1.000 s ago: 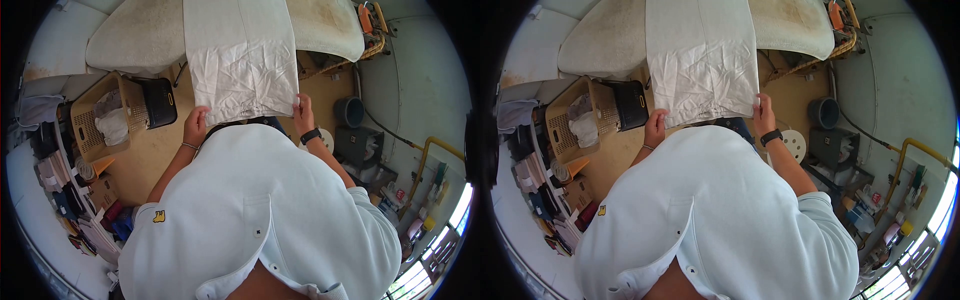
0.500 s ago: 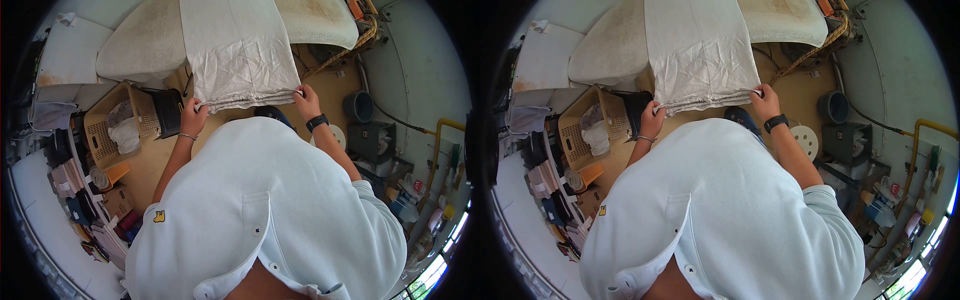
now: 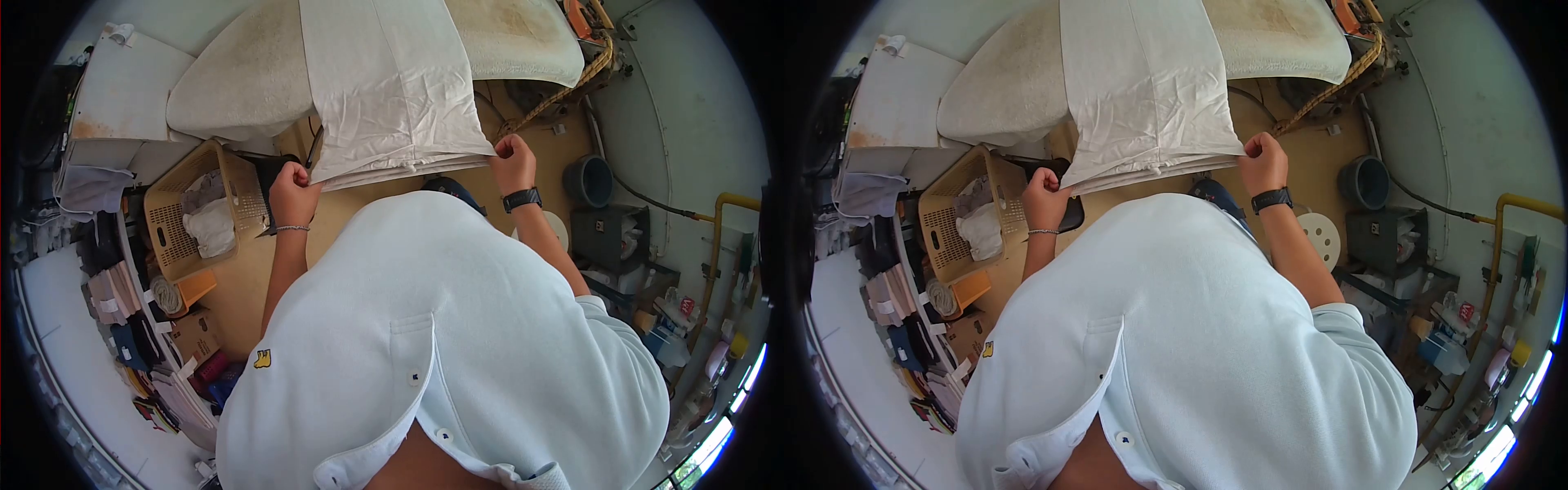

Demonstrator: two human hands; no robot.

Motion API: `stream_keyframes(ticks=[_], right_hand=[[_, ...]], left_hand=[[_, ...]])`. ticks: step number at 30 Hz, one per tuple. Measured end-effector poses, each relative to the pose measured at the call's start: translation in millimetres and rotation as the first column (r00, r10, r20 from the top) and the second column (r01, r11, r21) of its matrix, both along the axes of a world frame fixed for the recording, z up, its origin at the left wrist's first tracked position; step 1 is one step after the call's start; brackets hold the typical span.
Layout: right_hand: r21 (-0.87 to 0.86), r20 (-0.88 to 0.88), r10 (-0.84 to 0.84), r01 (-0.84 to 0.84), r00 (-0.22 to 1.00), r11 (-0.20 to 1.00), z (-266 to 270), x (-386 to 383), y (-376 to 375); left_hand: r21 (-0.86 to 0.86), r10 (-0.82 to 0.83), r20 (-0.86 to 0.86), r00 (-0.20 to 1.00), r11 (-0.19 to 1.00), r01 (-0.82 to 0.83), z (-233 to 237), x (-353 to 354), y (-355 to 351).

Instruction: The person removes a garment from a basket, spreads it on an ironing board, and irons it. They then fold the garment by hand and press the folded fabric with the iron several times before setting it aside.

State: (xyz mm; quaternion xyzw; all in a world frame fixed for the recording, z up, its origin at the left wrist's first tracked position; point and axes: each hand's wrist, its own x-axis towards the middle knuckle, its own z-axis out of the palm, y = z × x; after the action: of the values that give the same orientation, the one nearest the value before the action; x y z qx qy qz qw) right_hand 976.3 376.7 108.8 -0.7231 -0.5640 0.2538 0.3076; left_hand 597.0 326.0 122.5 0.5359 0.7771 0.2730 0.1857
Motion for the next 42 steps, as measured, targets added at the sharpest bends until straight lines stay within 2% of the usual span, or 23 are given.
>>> stream_keyframes(ticks=[3, 6, 11, 15, 17, 18, 20, 21, 22, 23, 24, 26, 27, 29, 31, 33, 34, 36, 37, 38, 39, 41, 42], right_hand=[[-0.034, -0.042, -0.042, 0.041, 0.998, 0.999, 11, -2, -1], [-0.008, 0.016, -0.054, 0.054, 0.998, 0.999, 14, -5, -6], [0.084, 0.057, 0.065, -0.070, 0.996, 0.994, 2, -3, -8], [0.081, 0.094, 0.133, -0.141, 0.987, 0.987, 1, -2, -4], [-0.071, 0.085, 0.179, -0.173, 0.980, 0.982, 8, -2, -3], [-0.073, 0.086, 0.185, -0.179, 0.979, 0.981, 4, -1, -1], [0.214, 0.153, 0.271, -0.300, 0.950, 0.930, -10, 4, 0], [0.212, 0.155, 0.274, -0.303, 0.949, 0.929, -4, 3, 0], [0.149, 0.160, 0.193, -0.217, 0.968, 0.965, 6, 2, -1], [0.084, 0.173, 0.110, -0.126, 0.979, 0.988, 13, -1, -2], [0.081, 0.178, 0.112, -0.128, 0.978, 0.988, 13, -1, -5], [0.021, 0.072, 0.134, -0.136, 0.988, 0.991, 11, 1, -11], [0.015, 0.078, 0.134, -0.136, 0.988, 0.991, 9, 1, -12], [0.152, 0.061, 0.158, -0.165, 0.986, 0.975, 3, 0, -14], [0.138, 0.098, 0.162, -0.175, 0.982, 0.975, -3, -2, -15], [0.126, 0.133, 0.167, -0.184, 0.977, 0.975, -7, -1, -16], [0.151, 0.116, 0.175, -0.192, 0.978, 0.970, -9, -1, -15], [0.177, 0.100, 0.183, -0.199, 0.978, 0.964, -13, -2, -14], [0.212, 0.031, 0.112, -0.116, 0.993, 0.970, -17, -2, -13], [0.240, -0.041, 0.042, -0.031, 0.998, 0.970, -16, -4, -13], [0.238, -0.040, 0.046, -0.035, 0.998, 0.971, -14, -4, -14], [-0.140, -0.393, -0.164, 0.118, 0.905, 0.983, -7, -6, -19], [-0.145, -0.394, -0.160, 0.111, 0.905, 0.983, -8, -6, -20]], left_hand=[[-0.033, 0.003, 0.016, 1.000, 0.999, -0.002, 1, 3, -4], [0.011, 0.022, 0.021, 1.000, 1.000, -0.022, 4, 9, -9], [0.041, -0.034, 0.042, 0.999, 0.999, 0.032, -11, 5, -9], [0.092, -0.068, 0.075, 0.995, 0.994, 0.061, -17, 3, -9], [0.076, -0.140, 0.119, 0.983, 0.988, 0.131, -17, 4, -9], [0.075, -0.133, 0.120, 0.984, 0.989, 0.125, -16, 4, -9], [-0.109, -0.117, 0.074, 0.990, 0.986, 0.124, -14, 6, -6], [-0.110, -0.114, 0.077, 0.991, 0.986, 0.122, -5, 14, -5], [0.111, 0.002, 0.125, 0.992, 0.994, -0.016, 6, 23, -4], [0.316, 0.105, 0.197, 0.975, 0.934, -0.164, 13, 27, -5], [0.313, 0.107, 0.202, 0.974, 0.935, -0.167, 10, 25, -8], [0.081, -0.012, 0.106, 0.994, 0.997, 0.003, 3, 14, -15], [0.023, -0.017, 0.169, 0.986, 1.000, 0.013, 1, 13, -16], [0.066, -0.083, 0.117, 0.990, 0.995, 0.075, -7, 14, -17], [0.108, -0.144, 0.057, 0.988, 0.985, 0.138, -12, 13, -17], [-0.083, -0.142, 0.101, 0.985, 0.985, 0.151, -14, 11, -15], [-0.083, -0.141, 0.100, 0.985, 0.985, 0.149, -19, 12, -14], [0.233, -0.085, 0.461, 0.883, 0.972, -0.027, -29, 18, -12], [0.234, -0.086, 0.462, 0.883, 0.972, -0.028, -32, 18, -13], [0.029, 0.105, 0.607, 0.787, 0.988, -0.154, -31, 20, -16], [-0.193, 0.307, 0.695, 0.650, 0.951, -0.243, -29, 20, -19], [-0.184, 0.269, 0.716, 0.644, 0.963, -0.198, -21, 21, -25], [-0.176, 0.230, 0.735, 0.638, 0.973, -0.149, -17, 21, -28]])
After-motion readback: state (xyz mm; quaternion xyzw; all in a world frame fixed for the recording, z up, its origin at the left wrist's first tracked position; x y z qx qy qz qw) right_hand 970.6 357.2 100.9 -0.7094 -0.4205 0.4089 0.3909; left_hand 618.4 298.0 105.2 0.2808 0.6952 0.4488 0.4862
